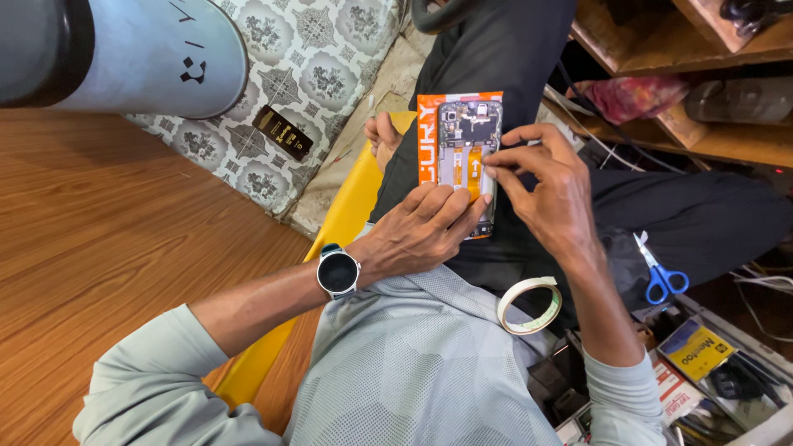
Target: The person sits cross-legged and repairs a disassembled mobile phone on their lap. They apply adhesive tape to the motherboard, use a metal tool to adjust internal components, and install a battery and a blue plastic frame into the device.
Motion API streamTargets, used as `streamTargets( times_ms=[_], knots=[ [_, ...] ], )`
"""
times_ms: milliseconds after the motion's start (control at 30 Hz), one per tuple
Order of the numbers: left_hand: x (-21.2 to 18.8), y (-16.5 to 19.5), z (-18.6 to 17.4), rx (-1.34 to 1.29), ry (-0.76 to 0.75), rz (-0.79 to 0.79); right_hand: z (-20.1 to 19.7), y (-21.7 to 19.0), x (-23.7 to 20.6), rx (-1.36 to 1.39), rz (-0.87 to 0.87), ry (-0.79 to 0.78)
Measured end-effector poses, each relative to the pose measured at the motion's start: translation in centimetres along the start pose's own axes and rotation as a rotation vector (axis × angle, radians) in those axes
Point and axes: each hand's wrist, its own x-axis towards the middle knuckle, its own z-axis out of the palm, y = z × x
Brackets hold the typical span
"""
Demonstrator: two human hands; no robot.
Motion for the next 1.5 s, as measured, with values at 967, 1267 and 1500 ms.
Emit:
streamTargets(
  times_ms=[967, 1267, 1500],
  knots=[
    [0.5, -0.2, -0.7, -0.026, 0.0, 0.02, 3.1, -0.8, -0.3, 0.899, 0.416, 0.195],
    [0.7, 0.3, -1.0, 0.014, 0.006, 0.024, 2.6, -1.9, -0.5, 0.38, 0.292, 0.268],
    [1.0, 0.3, -1.7, 0.027, -0.002, 0.029, 2.6, -2.0, -0.9, 0.077, 0.232, 0.251]
  ],
)
